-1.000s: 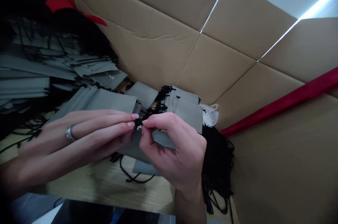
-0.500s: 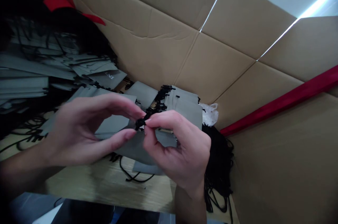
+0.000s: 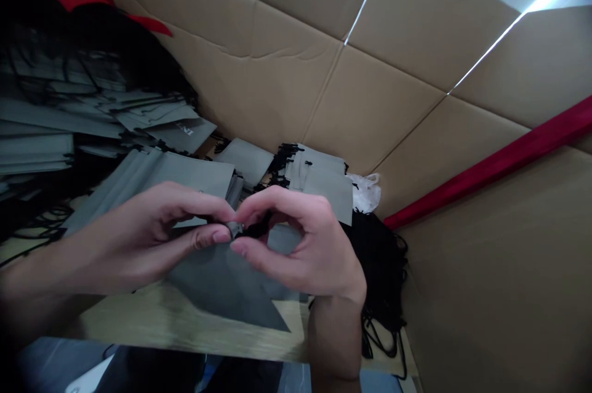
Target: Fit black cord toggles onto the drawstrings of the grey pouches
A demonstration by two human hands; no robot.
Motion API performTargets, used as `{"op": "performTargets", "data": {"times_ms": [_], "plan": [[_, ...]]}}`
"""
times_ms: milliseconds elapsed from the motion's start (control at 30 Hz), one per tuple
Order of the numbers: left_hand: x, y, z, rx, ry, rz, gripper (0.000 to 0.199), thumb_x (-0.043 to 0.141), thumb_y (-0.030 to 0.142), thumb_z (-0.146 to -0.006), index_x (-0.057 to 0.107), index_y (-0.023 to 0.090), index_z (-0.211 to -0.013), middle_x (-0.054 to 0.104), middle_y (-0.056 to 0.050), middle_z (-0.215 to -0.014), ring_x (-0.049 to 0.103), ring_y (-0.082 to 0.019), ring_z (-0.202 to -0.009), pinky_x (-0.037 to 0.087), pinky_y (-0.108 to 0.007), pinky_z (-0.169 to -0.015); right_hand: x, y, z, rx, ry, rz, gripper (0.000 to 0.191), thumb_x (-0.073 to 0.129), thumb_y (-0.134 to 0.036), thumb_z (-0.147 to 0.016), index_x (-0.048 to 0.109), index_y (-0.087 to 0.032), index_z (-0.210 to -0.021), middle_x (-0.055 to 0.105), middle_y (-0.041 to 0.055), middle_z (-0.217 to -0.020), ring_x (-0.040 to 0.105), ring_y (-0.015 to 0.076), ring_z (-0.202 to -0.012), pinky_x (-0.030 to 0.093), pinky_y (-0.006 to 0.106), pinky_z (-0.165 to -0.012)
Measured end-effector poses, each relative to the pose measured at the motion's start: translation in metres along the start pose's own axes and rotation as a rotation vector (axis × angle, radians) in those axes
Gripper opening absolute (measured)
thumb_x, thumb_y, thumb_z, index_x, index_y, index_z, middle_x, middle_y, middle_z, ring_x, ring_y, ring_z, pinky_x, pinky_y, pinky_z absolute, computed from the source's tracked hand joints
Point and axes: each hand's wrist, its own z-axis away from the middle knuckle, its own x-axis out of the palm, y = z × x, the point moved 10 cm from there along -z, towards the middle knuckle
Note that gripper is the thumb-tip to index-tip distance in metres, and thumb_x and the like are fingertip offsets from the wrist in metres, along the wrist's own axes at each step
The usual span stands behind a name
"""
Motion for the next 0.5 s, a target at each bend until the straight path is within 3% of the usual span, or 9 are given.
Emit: {"op": "performTargets", "data": {"times_ms": [100, 300, 400, 500], "plan": [[0.0, 0.002, 0.001, 0.026, -0.009, -0.069, 0.029, 0.061, 0.031, -0.113, 0.083, 0.02, -0.099, 0.066, 0.002, -0.068, 0.048, -0.011, -0.057, 0.034, -0.025, -0.049, -0.001, 0.004, 0.0, 0.018, 0.019, -0.021, 0.028, 0.097, -0.006, -0.087, 0.085, -0.021, -0.107, 0.084, -0.0002, -0.095, 0.077, 0.0127, -0.079, 0.065, 0.02, -0.073], [-0.003, 0.004, 0.008, 0.089, -0.044, -0.089, 0.027, 0.061, 0.023, -0.111, 0.082, 0.021, -0.093, 0.063, 0.003, -0.066, 0.05, -0.011, -0.059, 0.035, -0.023, -0.051, -0.004, 0.013, -0.002, 0.064, 0.045, -0.186, 0.031, 0.107, -0.008, -0.078, 0.089, -0.02, -0.099, 0.085, 0.0005, -0.091, 0.078, 0.0122, -0.078, 0.067, 0.017, -0.073], [-0.006, 0.003, 0.009, 0.063, -0.073, -0.066, 0.027, 0.062, 0.026, -0.111, 0.08, 0.022, -0.092, 0.062, 0.003, -0.067, 0.052, -0.01, -0.059, 0.038, -0.021, -0.051, -0.005, 0.016, -0.001, 0.079, 0.062, -0.245, 0.034, 0.108, -0.007, -0.077, 0.091, -0.021, -0.103, 0.086, 0.001, -0.093, 0.08, 0.0122, -0.08, 0.069, 0.016, -0.077], [-0.016, 0.002, 0.007, 0.024, -0.021, -0.082, 0.028, 0.062, 0.029, -0.112, 0.079, 0.022, -0.091, 0.062, 0.005, -0.067, 0.052, -0.009, -0.059, 0.04, -0.018, -0.051, -0.008, 0.016, 0.002, 0.109, 0.079, -0.297, 0.043, 0.107, -0.007, -0.08, 0.091, -0.022, -0.117, 0.087, 0.0027, -0.099, 0.083, 0.0138, -0.083, 0.071, 0.018, -0.078]]}}
